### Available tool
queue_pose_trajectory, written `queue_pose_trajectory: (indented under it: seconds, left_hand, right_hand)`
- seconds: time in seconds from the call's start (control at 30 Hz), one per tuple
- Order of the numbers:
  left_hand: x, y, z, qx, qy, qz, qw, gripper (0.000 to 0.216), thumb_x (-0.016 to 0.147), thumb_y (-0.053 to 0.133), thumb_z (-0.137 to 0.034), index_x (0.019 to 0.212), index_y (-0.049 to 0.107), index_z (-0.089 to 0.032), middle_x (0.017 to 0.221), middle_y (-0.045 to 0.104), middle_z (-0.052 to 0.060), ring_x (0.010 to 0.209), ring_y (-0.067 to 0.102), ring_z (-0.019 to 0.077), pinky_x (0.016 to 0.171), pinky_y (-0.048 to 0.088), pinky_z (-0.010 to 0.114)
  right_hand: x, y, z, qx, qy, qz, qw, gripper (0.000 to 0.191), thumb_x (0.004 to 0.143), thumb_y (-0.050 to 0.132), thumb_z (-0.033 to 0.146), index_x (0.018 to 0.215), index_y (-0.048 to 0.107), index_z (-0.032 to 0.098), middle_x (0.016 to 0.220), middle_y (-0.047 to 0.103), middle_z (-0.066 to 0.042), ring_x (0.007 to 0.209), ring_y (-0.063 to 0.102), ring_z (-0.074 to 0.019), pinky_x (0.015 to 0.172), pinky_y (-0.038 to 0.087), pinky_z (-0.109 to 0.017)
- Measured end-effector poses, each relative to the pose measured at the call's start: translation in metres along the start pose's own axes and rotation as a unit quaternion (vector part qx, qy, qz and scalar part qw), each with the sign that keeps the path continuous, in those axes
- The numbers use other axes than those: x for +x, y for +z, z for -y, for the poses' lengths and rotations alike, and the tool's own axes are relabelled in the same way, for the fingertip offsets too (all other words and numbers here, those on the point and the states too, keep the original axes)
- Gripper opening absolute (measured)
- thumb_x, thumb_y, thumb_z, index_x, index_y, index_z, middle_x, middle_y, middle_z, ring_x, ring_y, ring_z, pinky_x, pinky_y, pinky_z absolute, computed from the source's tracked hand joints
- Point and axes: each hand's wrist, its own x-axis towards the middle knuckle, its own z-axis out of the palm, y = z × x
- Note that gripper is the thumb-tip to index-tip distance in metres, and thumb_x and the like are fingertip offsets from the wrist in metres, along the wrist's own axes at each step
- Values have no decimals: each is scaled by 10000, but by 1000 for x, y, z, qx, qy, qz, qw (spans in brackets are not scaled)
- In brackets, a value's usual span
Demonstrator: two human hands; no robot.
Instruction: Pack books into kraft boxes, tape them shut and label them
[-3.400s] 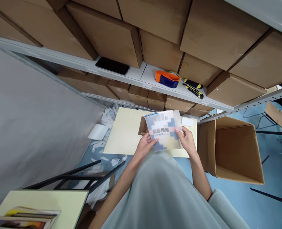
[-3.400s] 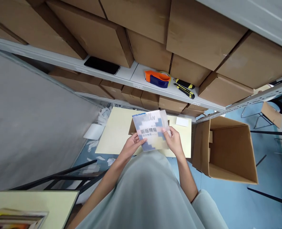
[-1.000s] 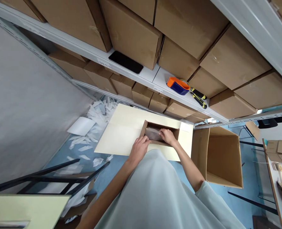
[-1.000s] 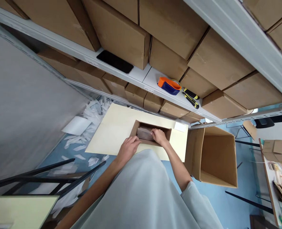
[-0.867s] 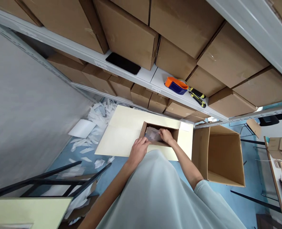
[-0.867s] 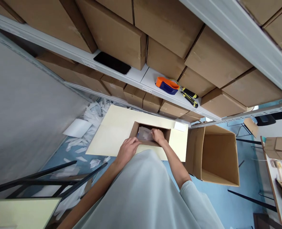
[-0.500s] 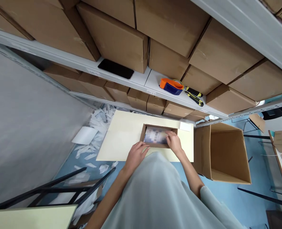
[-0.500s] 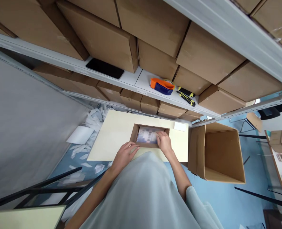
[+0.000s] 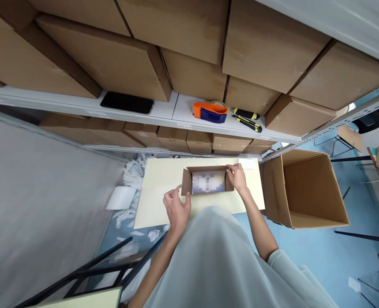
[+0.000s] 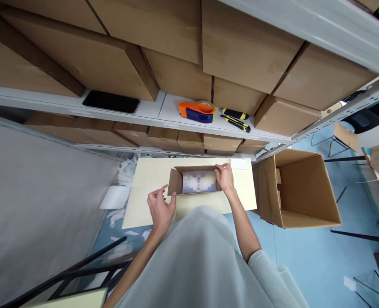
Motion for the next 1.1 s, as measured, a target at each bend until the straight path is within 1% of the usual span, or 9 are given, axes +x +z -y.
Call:
queue_pose_trajectory:
  seconds: [0.13,0.23,0.37,0.43,0.53,0.7,0.8,0.9,1.1]
  left_hand:
    - [-1,11,12,-32,-38,9,999,483,954,643,-312,1419,615,-185,1183,660,143,1032,680,289,873,634,458]
    - [-7,15,17,-23,12,59,998,378,942,545,-194,1290,689,-223,1204,734,132,1144,690,315,1008,607,507]
    - [-12,17,19,-26,71,163,984,514,928,446,-124,1386,663,-210,1352,750,117,1283,679,291,1132,554,494]
    - [-13,18,19,-29,84,208,974,501,989,441,-191,1458,617,-195,1395,740,124,1335,663,294,1162,531,494]
    - [-11,20,20,-18,90,242,966,568,1037,562,-427,1553,527,-191,1403,735,153,1369,646,336,1164,518,511]
    - [1,25,18,1,52,211,976,916,990,666,-576,1700,277,-148,1425,674,214,1310,669,353,1100,558,515]
    - [14,32,14,47,43,155,986,682,1026,625,-489,1610,476,-170,1528,552,233,1366,608,375,1126,540,532]
    - [26,40,13,69,44,146,986,346,1045,577,-371,1318,719,-213,1545,538,195,1390,572,384,1170,505,540]
    - [39,52,17,14,-40,170,984,253,1029,607,-401,1177,739,-245,1231,686,114,1031,713,277,986,567,409]
  right_hand:
    - [11,-3,-1,-2,24,32,999,388,1059,554,239,1397,744,247,1312,608,-119,870,704,-176,968,582,-339]
    - [13,-2,0,5,19,40,999,410,1080,530,250,1452,700,220,1317,633,-124,867,715,-170,999,563,-325]
    - [7,6,1,58,16,52,997,529,1109,501,324,1620,503,187,1301,700,-128,947,743,-201,1014,556,-341]
    - [1,11,-3,86,26,74,993,563,1116,499,374,1637,453,167,1246,751,-118,1002,752,-225,1018,554,-353]
    - [-9,16,-14,115,40,95,988,513,1132,463,457,1563,531,186,1180,791,-95,1052,755,-240,1013,556,-360]
    - [-26,24,-37,132,21,59,989,500,1149,370,507,1275,761,222,1187,761,-108,1107,729,-241,995,577,-356]
    - [-37,31,-52,138,21,45,989,472,1108,476,521,1190,824,213,1217,702,-143,1109,715,-249,953,607,-357]
    - [-45,39,-64,163,27,55,985,397,1038,619,496,1288,804,248,1305,660,-144,1143,707,-255,902,638,-362]
    - [-45,56,-64,215,60,26,974,268,992,637,322,1210,775,250,1297,716,-95,1031,771,-219,978,623,-369]
